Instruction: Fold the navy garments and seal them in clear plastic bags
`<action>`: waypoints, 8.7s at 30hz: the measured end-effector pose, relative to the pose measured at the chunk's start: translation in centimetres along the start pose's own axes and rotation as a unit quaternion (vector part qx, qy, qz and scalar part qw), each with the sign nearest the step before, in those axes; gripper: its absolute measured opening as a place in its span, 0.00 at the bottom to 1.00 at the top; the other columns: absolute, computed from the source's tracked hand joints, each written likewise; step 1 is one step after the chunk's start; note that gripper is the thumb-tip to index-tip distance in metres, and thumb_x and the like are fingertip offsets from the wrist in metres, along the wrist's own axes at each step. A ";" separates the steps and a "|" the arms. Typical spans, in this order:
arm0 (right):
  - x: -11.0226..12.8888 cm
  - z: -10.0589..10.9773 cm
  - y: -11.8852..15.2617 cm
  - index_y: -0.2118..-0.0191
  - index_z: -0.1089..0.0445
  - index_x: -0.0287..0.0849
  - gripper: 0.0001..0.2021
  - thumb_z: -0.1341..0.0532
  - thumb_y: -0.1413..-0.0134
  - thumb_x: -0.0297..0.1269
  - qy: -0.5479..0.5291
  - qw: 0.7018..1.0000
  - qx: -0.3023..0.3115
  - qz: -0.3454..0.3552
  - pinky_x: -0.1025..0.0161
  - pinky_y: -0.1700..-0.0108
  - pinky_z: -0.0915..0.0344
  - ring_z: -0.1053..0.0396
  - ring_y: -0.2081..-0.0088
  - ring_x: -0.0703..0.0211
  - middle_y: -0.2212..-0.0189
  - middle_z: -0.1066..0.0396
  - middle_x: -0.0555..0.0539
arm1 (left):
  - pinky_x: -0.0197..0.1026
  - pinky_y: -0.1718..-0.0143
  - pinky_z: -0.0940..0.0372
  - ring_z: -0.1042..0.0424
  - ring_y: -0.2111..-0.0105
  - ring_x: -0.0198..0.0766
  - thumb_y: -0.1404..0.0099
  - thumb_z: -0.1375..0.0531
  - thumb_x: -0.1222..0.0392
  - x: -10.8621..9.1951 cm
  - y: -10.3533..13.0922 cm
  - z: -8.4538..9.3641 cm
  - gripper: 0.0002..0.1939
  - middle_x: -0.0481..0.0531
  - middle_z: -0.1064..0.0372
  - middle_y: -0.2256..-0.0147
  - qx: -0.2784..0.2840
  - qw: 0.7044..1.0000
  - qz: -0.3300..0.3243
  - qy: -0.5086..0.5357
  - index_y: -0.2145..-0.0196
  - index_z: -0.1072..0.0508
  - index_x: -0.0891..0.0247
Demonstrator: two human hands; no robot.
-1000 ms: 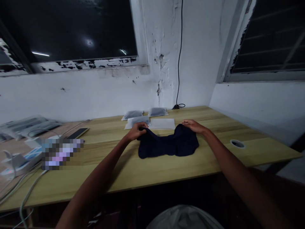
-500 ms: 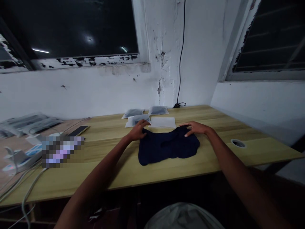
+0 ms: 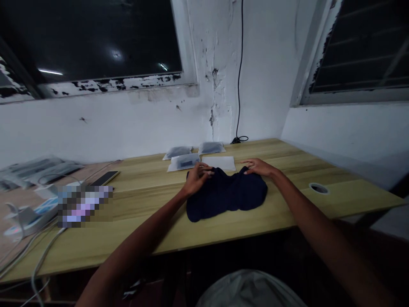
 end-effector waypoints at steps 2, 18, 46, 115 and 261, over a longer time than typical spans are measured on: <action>-0.6 0.1 -0.4 0.46 0.30 0.39 0.31 0.34 0.63 0.25 0.075 0.993 -0.091 -0.006 0.53 0.53 0.30 0.26 0.59 0.49 0.58 0.24 0.40 | 0.47 0.48 0.37 0.28 0.52 0.45 0.43 0.34 0.49 0.0 0.7 -1.2 0.19 0.57 0.30 0.51 0.063 0.998 -0.002 -0.004 0.58 0.32 0.59; 8.8 -8.6 3.1 0.61 0.26 0.43 0.08 0.41 0.45 0.35 0.086 0.956 0.013 0.282 0.61 0.62 0.30 0.28 0.68 0.59 0.65 0.25 0.47 | 0.63 0.35 0.60 0.63 0.32 0.56 0.38 0.44 0.35 1.5 2.7 -4.9 0.47 0.64 0.70 0.31 0.212 0.911 -0.094 -0.342 0.31 0.60 0.59; 2.4 0.5 0.8 0.63 0.24 0.41 0.13 0.43 0.43 0.41 0.284 0.918 -0.275 0.020 0.52 0.53 0.33 0.27 0.59 0.46 0.63 0.23 0.39 | 0.56 0.33 0.66 0.68 0.31 0.51 0.40 0.51 0.26 2.3 2.5 -3.7 0.52 0.62 0.69 0.31 0.337 0.826 -0.054 -0.448 0.31 0.57 0.64; 1.6 -0.6 0.9 0.62 0.26 0.41 0.16 0.35 0.53 0.48 0.071 0.991 0.057 0.092 0.55 0.55 0.33 0.27 0.61 0.52 0.65 0.24 0.46 | 0.49 0.57 0.36 0.29 0.59 0.53 0.46 0.41 0.59 -0.9 1.0 1.0 0.16 0.63 0.28 0.60 0.261 0.817 -0.031 -0.513 0.60 0.25 0.68; 6.3 -9.4 2.4 0.43 0.33 0.41 0.37 0.27 0.62 0.47 -0.014 0.990 0.092 0.102 0.55 0.47 0.35 0.31 0.49 0.50 0.50 0.28 0.41 | 0.37 0.64 0.38 0.31 0.67 0.38 0.34 0.45 0.43 1.3 1.4 -2.6 0.20 0.50 0.29 0.68 0.155 0.963 -0.068 -0.211 0.63 0.28 0.65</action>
Point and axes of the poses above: each hand's wrist, its own y-axis away from the middle knuckle, its own z-axis out of the back of the hand, x = y × z, the point moved 4 cm from there along -y, towards the middle knuckle
